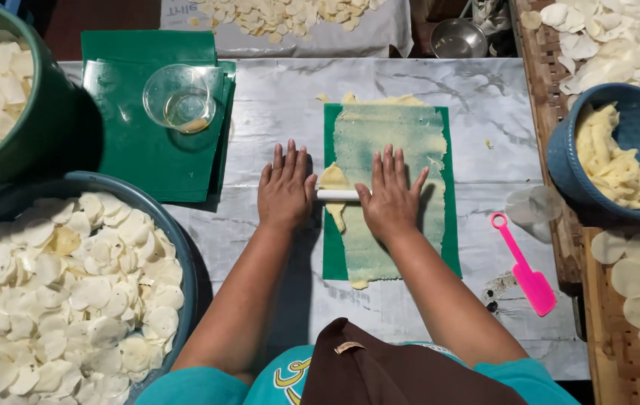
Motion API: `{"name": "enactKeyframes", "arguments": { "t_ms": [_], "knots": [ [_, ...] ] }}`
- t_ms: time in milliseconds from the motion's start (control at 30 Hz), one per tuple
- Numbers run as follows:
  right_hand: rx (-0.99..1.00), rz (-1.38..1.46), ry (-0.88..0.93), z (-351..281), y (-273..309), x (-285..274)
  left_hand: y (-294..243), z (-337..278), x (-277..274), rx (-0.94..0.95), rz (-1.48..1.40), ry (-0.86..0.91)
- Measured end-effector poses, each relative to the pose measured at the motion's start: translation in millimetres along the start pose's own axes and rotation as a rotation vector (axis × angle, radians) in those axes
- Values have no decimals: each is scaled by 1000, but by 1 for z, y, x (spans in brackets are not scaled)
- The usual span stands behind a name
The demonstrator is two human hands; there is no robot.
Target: Rolling out small pieces of dough into thin sheets on a plastic mat using a rolling pin.
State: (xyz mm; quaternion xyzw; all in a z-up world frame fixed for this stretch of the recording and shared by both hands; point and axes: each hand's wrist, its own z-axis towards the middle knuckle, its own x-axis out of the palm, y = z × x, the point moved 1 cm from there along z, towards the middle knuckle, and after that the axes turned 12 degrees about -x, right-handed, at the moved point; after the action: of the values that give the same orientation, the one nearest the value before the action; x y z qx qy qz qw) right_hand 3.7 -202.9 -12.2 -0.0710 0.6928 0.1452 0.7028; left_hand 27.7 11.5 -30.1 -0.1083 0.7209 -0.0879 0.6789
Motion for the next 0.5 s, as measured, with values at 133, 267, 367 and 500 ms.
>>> {"name": "enactKeyframes", "arguments": {
  "t_ms": [133, 267, 367, 500],
  "knots": [
    [-78, 45, -52, -40, 3, 11, 8, -45, -1, 101, -14, -161],
    [-97, 34, -109, -55, -6, 25, 14, -59, 14, 63, -21, -10],
    [-9, 88, -83, -14, -16, 18, 7, -25, -7, -16, -55, 18],
    [76, 81, 14, 11, -14, 23, 8, -4, 15, -116, -2, 50]
  ]
}}
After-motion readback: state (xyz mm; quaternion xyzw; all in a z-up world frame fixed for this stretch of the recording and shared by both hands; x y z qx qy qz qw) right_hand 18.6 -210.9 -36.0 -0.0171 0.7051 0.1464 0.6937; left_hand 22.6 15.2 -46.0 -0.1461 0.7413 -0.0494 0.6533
